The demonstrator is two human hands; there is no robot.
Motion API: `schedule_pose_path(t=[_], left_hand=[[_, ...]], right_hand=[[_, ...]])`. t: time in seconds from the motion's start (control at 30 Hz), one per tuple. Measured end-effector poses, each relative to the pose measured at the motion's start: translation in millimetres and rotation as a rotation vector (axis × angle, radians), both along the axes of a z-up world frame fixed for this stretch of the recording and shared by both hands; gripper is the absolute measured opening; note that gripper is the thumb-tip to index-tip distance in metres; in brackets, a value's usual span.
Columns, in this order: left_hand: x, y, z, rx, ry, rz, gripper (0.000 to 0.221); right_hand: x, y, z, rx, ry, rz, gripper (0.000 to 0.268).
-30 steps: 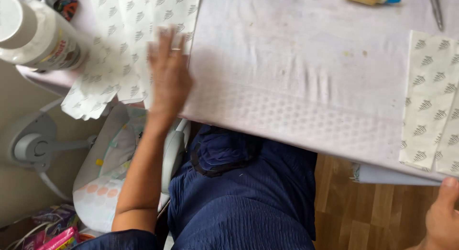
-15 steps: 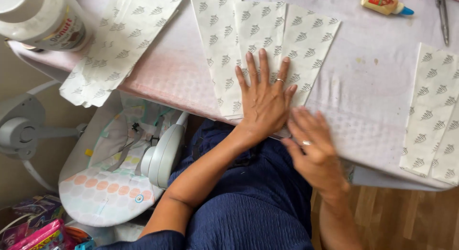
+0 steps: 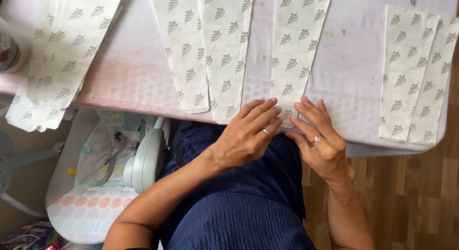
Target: The person organizes printed paper strips by hand, applies glue to the ends using a small bottle, and then stacks the strips together.
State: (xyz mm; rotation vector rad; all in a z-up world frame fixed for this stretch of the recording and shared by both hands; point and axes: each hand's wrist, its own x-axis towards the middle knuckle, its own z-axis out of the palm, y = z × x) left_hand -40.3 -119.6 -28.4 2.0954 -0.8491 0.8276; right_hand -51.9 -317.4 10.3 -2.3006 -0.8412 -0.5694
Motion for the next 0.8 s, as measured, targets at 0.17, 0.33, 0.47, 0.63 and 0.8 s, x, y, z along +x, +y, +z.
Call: schedule_pose_path(t=[0.17, 0.33, 0.47, 0.63, 0.8], left_hand=[[-6, -1, -8, -0.071, 0.11, -0.096, 0.022], [-8, -4, 5, -0.179, 0.034, -0.077, 0.009], [-10, -8, 4, -0.197, 0.075, -0.04, 0.01], [-13, -15, 10, -0.224, 0.252, 0.05, 0.006], [-11, -18, 27, -0.228, 0.387, 0.061, 0.008]], right_hand=[[-2, -2, -7, 0.047, -0.026, 0.017, 0.022], [-4, 2, -1, 0.099, -0.05, 0.046, 0.008], [-4, 3, 2, 0.11, -0.034, 0.028, 0.006], [0, 5, 6, 0.114, 0.027, -0.035, 0.012], [1, 5, 16, 0.17, 0.221, -0.098, 0.012]])
